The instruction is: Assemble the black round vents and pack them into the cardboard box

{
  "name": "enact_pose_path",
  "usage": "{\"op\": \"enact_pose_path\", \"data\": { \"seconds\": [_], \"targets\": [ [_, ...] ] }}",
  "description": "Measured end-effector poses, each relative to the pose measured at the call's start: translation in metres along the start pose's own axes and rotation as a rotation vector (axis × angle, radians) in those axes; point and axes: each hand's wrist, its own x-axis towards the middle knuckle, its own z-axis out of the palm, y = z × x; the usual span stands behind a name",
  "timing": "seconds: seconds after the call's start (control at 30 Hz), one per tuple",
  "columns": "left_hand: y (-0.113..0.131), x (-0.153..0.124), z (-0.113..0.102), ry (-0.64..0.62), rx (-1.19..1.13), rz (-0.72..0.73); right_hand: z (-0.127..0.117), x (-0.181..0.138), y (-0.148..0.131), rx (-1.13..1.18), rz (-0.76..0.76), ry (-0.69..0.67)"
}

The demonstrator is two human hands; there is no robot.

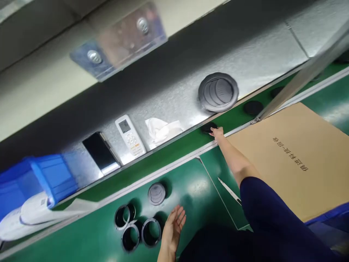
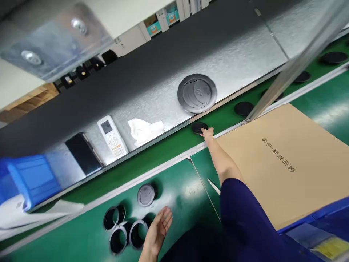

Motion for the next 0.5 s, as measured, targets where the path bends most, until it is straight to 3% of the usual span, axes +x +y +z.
{"op": "enact_pose_path", "data": {
  "seconds": [0.13, 0.23, 0.33, 0.4, 0.5],
  "targets": [
    [-0.002, -0.019, 0.038, -0.204, -0.023, 0.119, 0.019, -0.099, 0.064, 0.020, 0.138, -0.296],
    [0.008, -0.029, 0.067, -0.430, -0.227, 0.323, 0.006, -0.199, 0.119, 0.150, 0.236, -0.634],
    [0.024, -0.033, 0.076, -0.505, -0.350, 0.383, -0.017, -0.276, 0.151, 0.136, 0.309, -0.906],
    [0.031, -0.042, 0.071, -0.507, -0.393, 0.410, -0.028, -0.301, 0.155, -0.052, 0.171, -0.977],
    [0.033, -0.064, 0.055, -0.546, -0.431, 0.424, -0.038, -0.307, 0.137, -0.344, -0.439, -0.833]
  ]
}}
